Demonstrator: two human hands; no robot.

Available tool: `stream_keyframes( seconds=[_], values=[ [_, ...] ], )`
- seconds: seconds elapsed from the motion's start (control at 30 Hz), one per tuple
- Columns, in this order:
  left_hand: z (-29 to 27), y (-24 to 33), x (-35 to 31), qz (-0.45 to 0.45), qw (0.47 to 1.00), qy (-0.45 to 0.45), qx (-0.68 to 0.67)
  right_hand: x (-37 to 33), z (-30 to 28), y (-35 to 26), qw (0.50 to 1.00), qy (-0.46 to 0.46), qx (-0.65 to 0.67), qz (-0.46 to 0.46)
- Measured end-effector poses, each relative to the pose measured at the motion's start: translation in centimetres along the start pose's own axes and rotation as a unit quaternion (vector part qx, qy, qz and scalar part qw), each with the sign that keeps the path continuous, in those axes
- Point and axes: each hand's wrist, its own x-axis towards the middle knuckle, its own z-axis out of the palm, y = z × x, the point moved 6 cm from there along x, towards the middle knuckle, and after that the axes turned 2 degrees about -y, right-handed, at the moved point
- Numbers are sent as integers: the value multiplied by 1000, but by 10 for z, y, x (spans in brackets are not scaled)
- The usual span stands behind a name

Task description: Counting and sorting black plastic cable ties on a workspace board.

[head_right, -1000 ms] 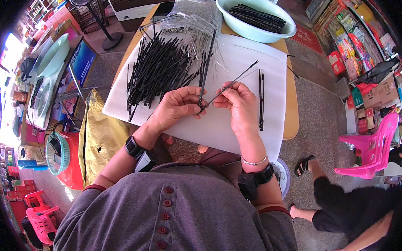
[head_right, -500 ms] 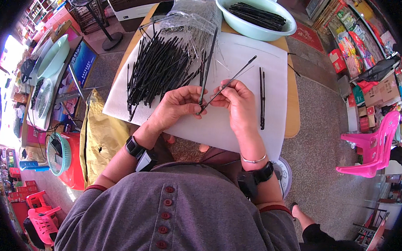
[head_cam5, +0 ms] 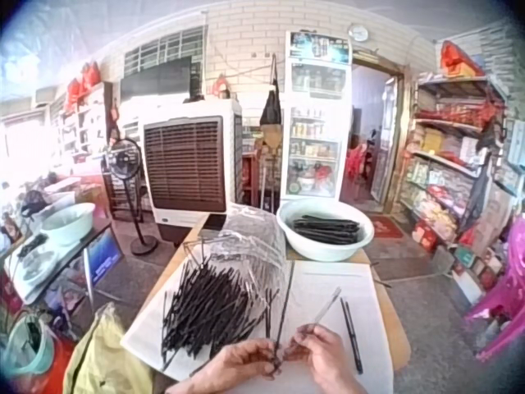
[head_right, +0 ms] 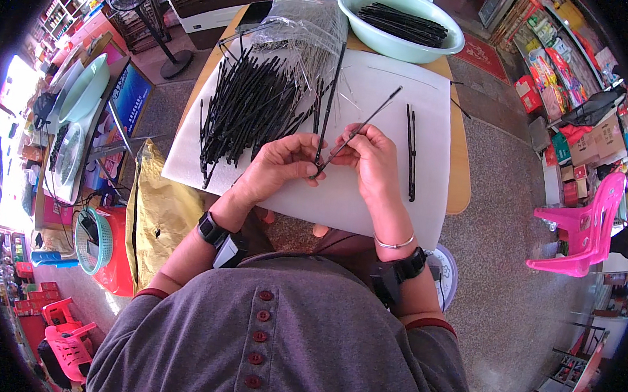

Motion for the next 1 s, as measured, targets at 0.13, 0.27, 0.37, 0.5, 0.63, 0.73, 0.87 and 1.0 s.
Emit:
stream_keyframes(
  seconds=[0.13,0.27,0.37,0.5,0.63,0.73,0.87,1.0],
  values=[
    [3,2,0,-5,1000,-1,25,0,-1,-4,999,21,-17,-28],
    [4,3,-1,-1,1000,-1,26,-3,-1,-8,998,33,-47,-38],
    [4,3,-2,5,997,-16,78,-5,1,-4,998,16,-52,30],
    [8,5,-4,8,999,-49,-2,-2,-1,-2,997,22,-50,63],
    [9,3,-2,6,998,-70,-4,2,-2,-3,995,5,-88,48],
    [7,5,-3,-11,1000,-17,-15,-3,4,-14,996,34,-82,20],
    [-2,-3,-3,-1,1000,-2,-31,-14,17,-28,995,-12,-89,-47],
    [-13,-12,-2,-1,999,38,-8,-22,25,-39,989,-108,-88,-56]
  ],
)
